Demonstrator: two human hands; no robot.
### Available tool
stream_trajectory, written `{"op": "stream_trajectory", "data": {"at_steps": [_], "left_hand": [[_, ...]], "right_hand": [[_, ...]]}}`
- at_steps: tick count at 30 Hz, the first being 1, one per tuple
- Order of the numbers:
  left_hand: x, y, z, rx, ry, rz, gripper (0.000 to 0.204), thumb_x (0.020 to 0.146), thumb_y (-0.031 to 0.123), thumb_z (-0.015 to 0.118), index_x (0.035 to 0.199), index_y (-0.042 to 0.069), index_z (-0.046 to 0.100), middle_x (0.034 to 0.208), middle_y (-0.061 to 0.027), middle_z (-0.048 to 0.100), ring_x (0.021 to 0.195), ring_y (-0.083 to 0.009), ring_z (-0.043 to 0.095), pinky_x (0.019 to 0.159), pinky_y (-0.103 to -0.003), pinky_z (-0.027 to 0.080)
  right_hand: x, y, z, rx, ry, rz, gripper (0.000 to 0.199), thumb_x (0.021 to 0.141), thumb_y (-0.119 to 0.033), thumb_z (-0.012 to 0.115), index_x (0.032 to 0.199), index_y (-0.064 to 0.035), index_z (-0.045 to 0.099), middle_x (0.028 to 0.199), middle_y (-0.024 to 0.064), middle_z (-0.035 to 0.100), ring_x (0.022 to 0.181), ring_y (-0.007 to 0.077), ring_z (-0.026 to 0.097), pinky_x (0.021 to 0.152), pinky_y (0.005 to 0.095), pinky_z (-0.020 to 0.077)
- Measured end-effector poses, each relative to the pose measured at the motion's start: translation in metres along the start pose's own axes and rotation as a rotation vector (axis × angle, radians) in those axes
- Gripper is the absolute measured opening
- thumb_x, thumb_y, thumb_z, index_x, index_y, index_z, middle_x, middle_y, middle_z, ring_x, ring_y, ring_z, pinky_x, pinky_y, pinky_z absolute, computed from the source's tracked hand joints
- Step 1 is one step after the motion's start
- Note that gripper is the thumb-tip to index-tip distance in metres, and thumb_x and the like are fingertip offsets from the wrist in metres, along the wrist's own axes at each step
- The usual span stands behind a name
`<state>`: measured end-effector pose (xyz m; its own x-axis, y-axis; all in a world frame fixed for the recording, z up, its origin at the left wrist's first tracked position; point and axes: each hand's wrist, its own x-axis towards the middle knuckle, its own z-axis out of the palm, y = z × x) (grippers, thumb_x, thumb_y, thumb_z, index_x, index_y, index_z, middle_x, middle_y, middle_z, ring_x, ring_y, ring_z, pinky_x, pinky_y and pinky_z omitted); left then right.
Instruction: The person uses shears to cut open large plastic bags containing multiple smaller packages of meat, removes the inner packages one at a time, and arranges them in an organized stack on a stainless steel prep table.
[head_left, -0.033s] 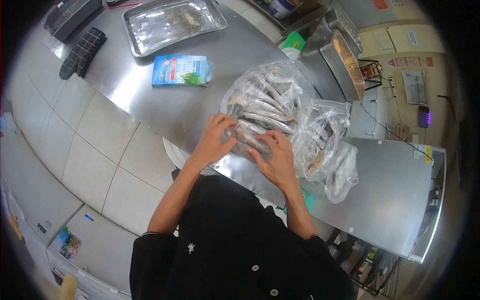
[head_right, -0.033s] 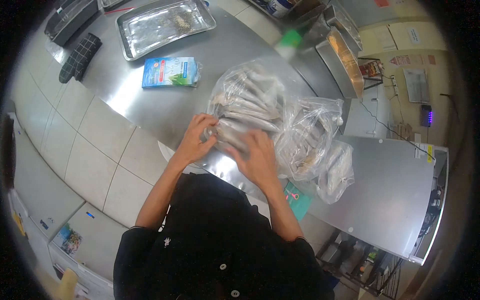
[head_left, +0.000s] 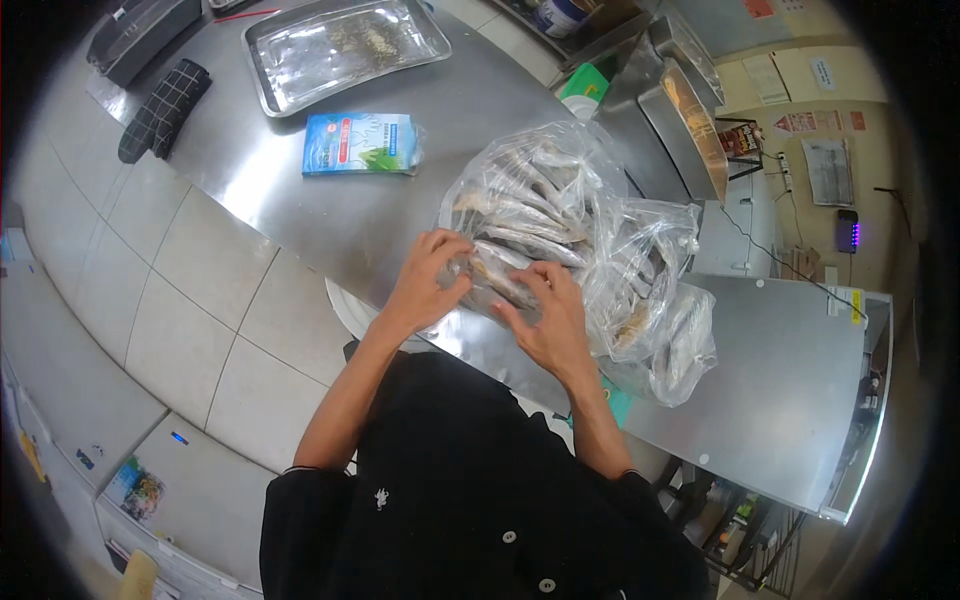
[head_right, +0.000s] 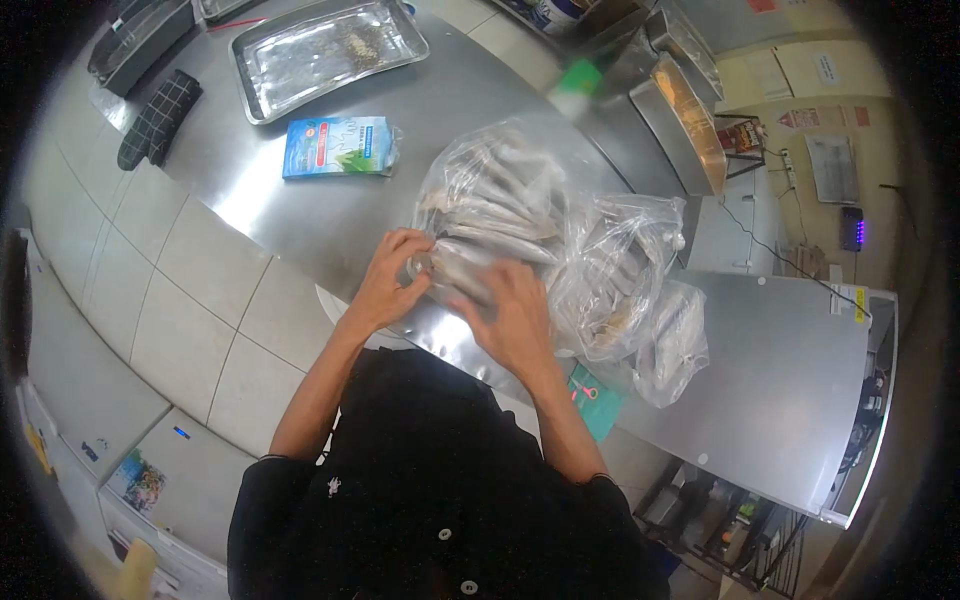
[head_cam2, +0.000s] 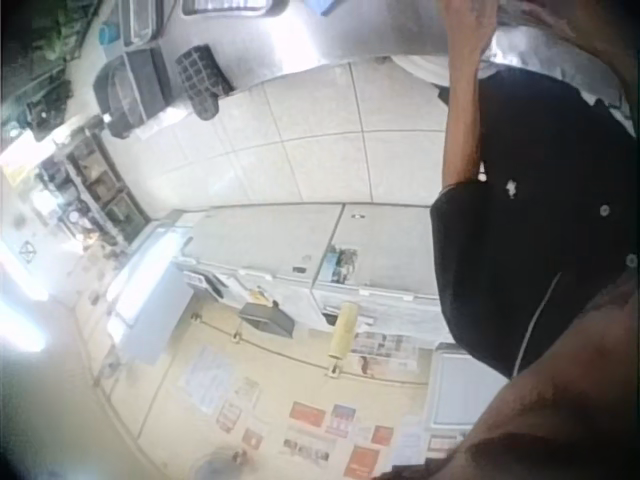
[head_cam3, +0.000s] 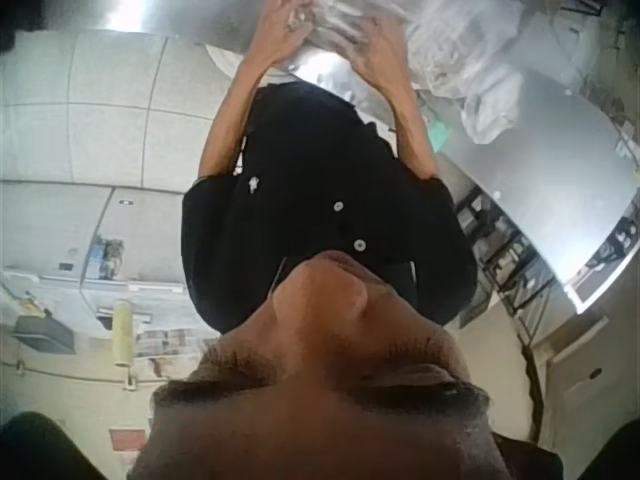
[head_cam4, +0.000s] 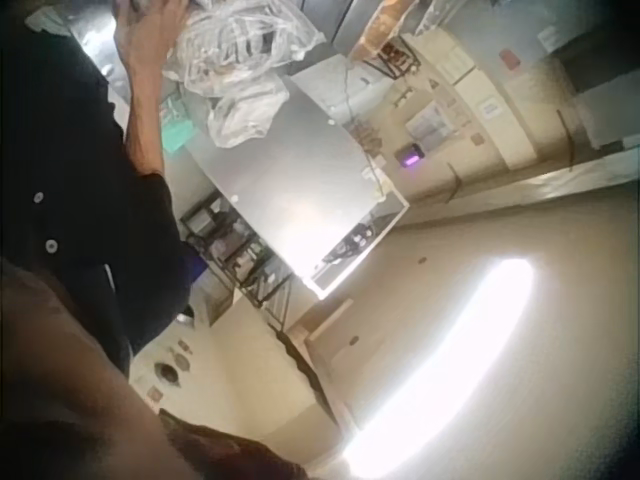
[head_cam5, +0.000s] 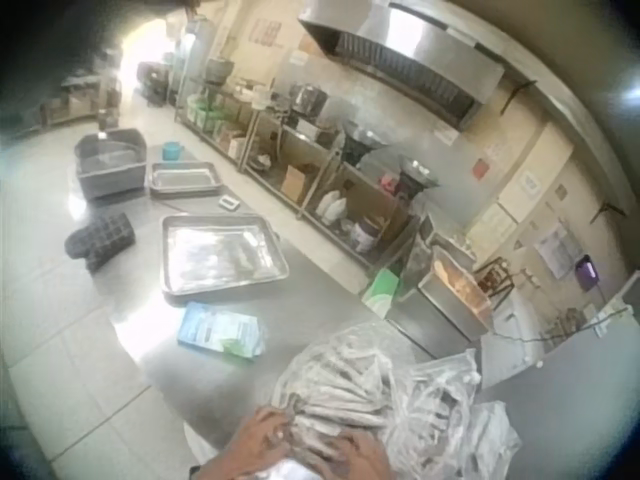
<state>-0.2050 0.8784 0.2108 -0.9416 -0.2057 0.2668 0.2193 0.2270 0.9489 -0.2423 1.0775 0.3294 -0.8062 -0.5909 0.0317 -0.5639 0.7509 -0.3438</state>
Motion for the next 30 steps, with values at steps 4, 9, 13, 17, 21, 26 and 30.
{"op": "stream_trajectory", "data": {"at_steps": [4,9,13,17,21,26,30], "left_hand": [[0.0,0.004,0.0,0.006,-0.061,-0.037,0.04,0.084,0.004,0.068,0.124,0.001,0.066,0.132,-0.0147,0.062,0.124,-0.0353,0.056,0.11,-0.044,0.044],[0.0,0.004,0.001,0.027,-0.063,-0.041,0.044,0.085,0.008,0.069,0.129,0.004,0.068,0.14,-0.0141,0.063,0.128,-0.0361,0.055,0.112,-0.046,0.042],[-0.002,0.003,-0.001,0.083,-0.092,-0.023,0.045,0.087,0.007,0.069,0.131,0.004,0.067,0.142,-0.0137,0.062,0.131,-0.0355,0.054,0.114,-0.047,0.04],[0.0,0.003,-0.005,0.054,-0.138,-0.015,0.044,0.089,0.005,0.069,0.132,0.006,0.065,0.143,-0.0122,0.062,0.132,-0.0339,0.055,0.117,-0.046,0.037],[0.002,-0.009,-0.006,-0.079,-0.157,0.02,0.039,0.09,0.005,0.069,0.128,0.008,0.064,0.148,-0.0099,0.061,0.136,-0.0321,0.053,0.119,-0.046,0.034],[0.001,-0.016,-0.007,-0.208,-0.185,-0.034,0.036,0.091,0.006,0.067,0.127,0.009,0.066,0.149,-0.0087,0.06,0.14,-0.0311,0.049,0.119,-0.046,0.035],[-0.005,-0.014,-0.009,-0.15,-0.165,-0.025,0.027,0.096,0.01,0.067,0.123,0.008,0.068,0.145,-0.0111,0.061,0.139,-0.033,0.048,0.118,-0.045,0.035]], "right_hand": [[0.001,-0.002,-0.004,0.033,0.041,-0.004,0.05,0.085,-0.031,0.087,0.126,-0.0059,0.072,0.128,0.013,0.061,0.116,0.0352,0.058,0.101,0.0467,0.0468],[0.005,0.006,-0.002,0.103,0.021,-0.005,0.051,0.086,-0.033,0.086,0.128,-0.0061,0.073,0.134,0.0158,0.059,0.121,0.0371,0.056,0.105,0.0484,0.0463],[0.005,0.015,-0.004,0.109,0.038,-0.008,0.049,0.086,-0.035,0.087,0.126,-0.0084,0.075,0.145,0.0189,0.052,0.133,0.0402,0.05,0.113,0.0506,0.0417],[0.003,0.012,-0.008,0.044,0.082,-0.028,0.046,0.085,-0.035,0.087,0.124,-0.012,0.077,0.154,0.0229,0.047,0.143,0.043,0.044,0.118,0.052,0.0372],[-0.001,0.016,-0.005,0.059,0.077,-0.037,0.044,0.086,-0.034,0.086,0.124,-0.0134,0.078,0.157,0.0249,0.045,0.145,0.0443,0.043,0.119,0.0523,0.0356],[-0.003,0.016,-0.003,0.073,0.109,-0.045,0.043,0.087,-0.032,0.084,0.125,-0.0133,0.077,0.154,0.0249,0.047,0.143,0.0447,0.044,0.118,0.0519,0.0368],[-0.016,0.016,0.003,0.248,-0.044,0.096,0.039,0.091,-0.028,0.083,0.128,-0.0156,0.077,0.155,0.023,0.043,0.144,0.0447,0.04,0.12,0.0534,0.0351]]}}
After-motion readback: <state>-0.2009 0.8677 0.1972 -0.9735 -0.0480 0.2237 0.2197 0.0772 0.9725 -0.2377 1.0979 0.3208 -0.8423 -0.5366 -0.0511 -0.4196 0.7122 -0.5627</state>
